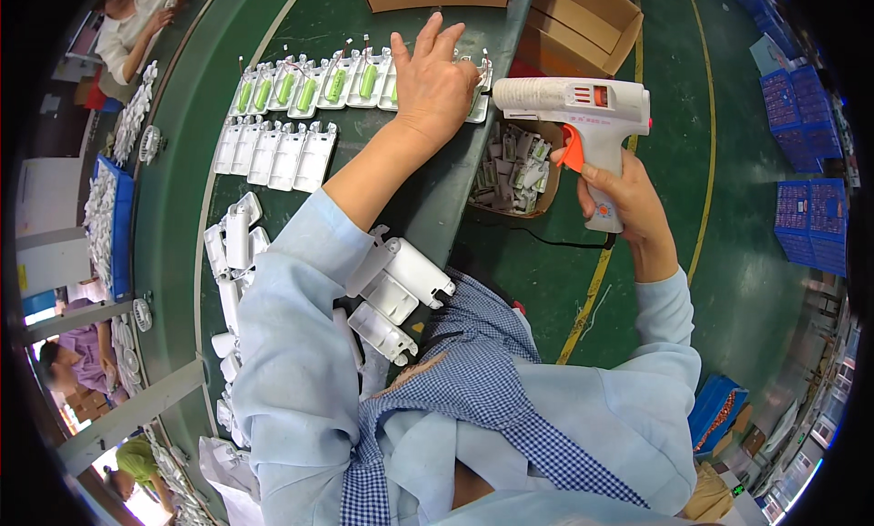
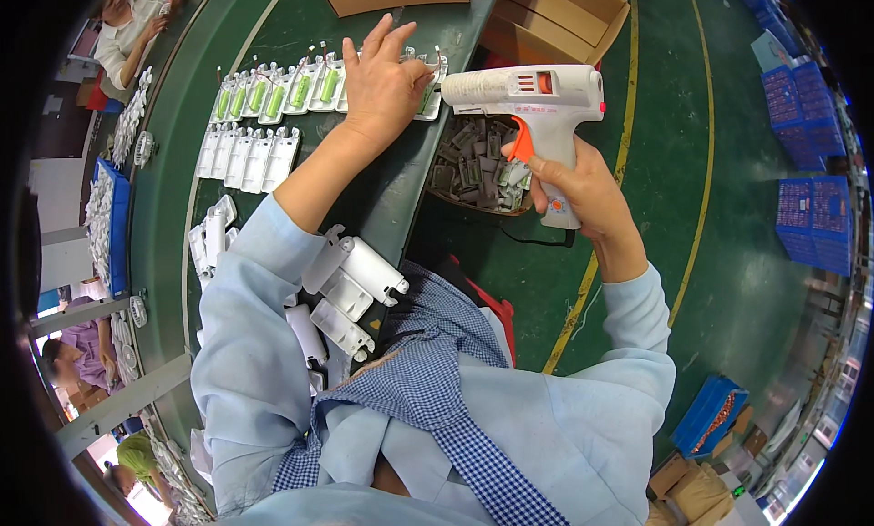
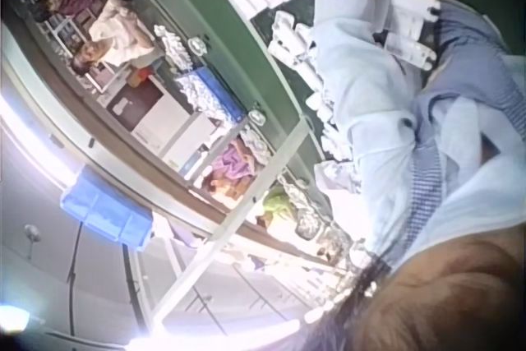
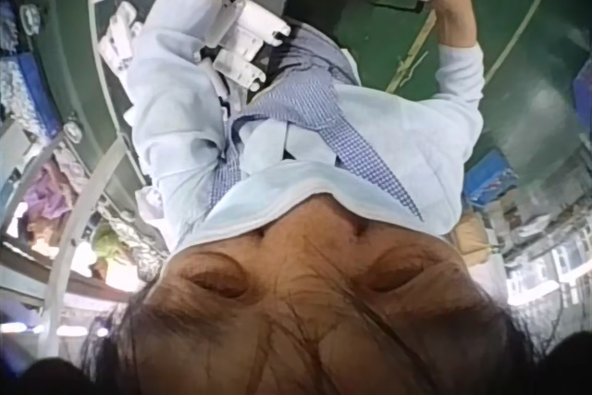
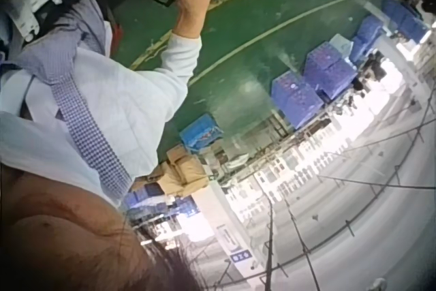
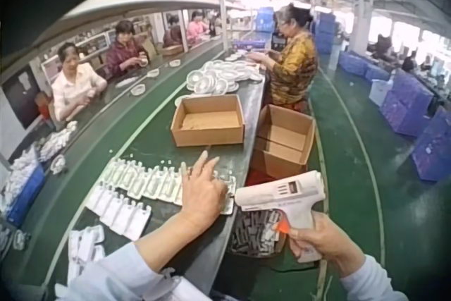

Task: Assemble plastic electronic housings by applying hot glue and inserting internal components.

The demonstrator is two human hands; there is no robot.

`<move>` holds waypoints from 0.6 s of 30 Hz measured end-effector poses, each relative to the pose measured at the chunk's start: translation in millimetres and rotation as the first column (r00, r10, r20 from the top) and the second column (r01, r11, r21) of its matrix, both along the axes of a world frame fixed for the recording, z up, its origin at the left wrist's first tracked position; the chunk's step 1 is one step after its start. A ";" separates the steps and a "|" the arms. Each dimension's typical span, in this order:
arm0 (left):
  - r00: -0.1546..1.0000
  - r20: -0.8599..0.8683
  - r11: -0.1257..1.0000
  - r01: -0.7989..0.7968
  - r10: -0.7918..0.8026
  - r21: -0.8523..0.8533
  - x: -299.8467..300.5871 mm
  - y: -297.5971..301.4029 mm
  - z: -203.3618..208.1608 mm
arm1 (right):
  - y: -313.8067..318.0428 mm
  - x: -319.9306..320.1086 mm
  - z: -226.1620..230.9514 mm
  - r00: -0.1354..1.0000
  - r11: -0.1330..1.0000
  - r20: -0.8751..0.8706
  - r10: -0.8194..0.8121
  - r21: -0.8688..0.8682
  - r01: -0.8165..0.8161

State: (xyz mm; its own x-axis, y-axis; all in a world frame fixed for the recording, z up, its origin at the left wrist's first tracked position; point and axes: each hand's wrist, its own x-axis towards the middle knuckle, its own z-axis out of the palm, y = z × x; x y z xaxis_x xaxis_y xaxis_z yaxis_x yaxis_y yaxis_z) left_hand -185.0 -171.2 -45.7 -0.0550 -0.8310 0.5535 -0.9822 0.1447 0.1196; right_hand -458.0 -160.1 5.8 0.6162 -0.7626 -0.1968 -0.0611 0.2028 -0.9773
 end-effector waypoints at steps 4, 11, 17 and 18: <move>0.999 0.035 1.000 -0.013 0.013 0.001 -2.0 -1.3 0.5 | 0.2 -0.1 -2.6 1.000 1.000 0.004 -0.002 0.009 0.002; 0.999 0.004 0.999 -0.041 0.041 -0.022 2.3 3.9 7.8 | -1.2 0.3 -5.2 0.999 0.999 0.041 -0.001 0.044 -0.001; 0.999 -0.020 0.988 -0.043 0.040 -0.147 23.5 27.4 37.8 | -5.5 6.5 -6.8 0.998 0.998 0.064 -0.003 0.058 -0.001; 0.999 -0.019 0.988 -0.046 0.044 -0.148 26.8 31.0 39.6 | -6.6 7.2 -8.1 0.998 0.998 0.052 0.020 0.054 -0.023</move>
